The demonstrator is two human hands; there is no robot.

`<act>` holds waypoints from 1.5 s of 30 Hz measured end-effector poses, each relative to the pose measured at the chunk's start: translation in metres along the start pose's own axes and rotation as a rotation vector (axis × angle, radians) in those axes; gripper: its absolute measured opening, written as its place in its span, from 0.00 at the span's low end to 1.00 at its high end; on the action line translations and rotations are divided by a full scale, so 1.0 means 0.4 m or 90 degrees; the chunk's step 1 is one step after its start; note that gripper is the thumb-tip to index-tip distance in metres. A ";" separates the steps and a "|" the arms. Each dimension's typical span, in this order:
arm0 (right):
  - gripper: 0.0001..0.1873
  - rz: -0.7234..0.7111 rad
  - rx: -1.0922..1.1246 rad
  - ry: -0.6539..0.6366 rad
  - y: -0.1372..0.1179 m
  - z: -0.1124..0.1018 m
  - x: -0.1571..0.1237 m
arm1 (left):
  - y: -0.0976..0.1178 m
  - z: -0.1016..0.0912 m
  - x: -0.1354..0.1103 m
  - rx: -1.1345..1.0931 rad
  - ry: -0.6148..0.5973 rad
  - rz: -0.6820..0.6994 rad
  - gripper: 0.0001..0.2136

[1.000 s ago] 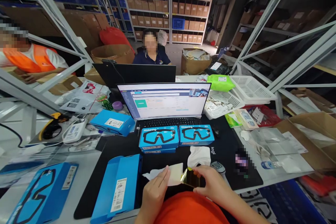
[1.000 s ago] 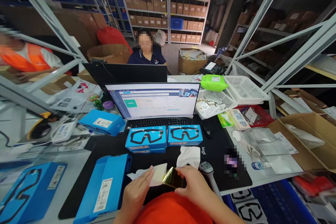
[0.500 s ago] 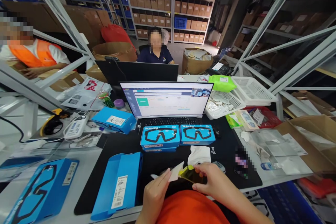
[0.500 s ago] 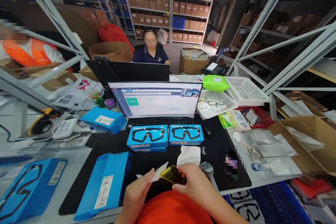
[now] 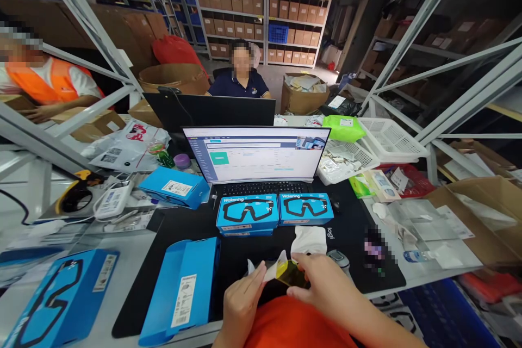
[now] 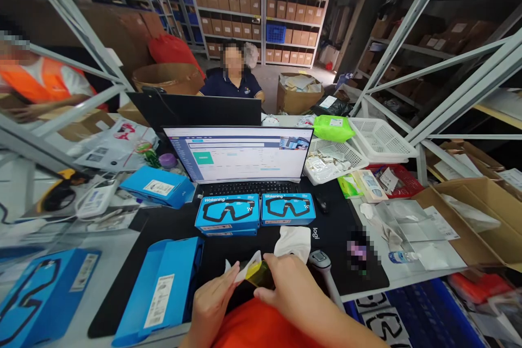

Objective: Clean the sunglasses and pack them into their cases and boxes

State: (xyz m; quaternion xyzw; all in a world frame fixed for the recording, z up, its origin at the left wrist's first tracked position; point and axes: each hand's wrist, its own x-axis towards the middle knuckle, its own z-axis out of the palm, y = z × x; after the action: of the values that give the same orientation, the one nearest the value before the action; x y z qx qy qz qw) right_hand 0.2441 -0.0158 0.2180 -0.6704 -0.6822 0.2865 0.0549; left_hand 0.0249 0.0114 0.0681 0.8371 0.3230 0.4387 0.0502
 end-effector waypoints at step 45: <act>0.23 -0.408 -0.192 0.133 0.028 0.049 -0.010 | 0.061 -0.031 0.043 -0.586 -0.050 -0.493 0.27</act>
State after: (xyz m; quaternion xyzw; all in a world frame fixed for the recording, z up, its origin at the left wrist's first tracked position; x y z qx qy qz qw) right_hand 0.2455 -0.0266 0.1978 -0.4489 -0.8828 0.0813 0.1118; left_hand 0.0346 -0.0001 0.0968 0.5667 0.3792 0.4521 0.5750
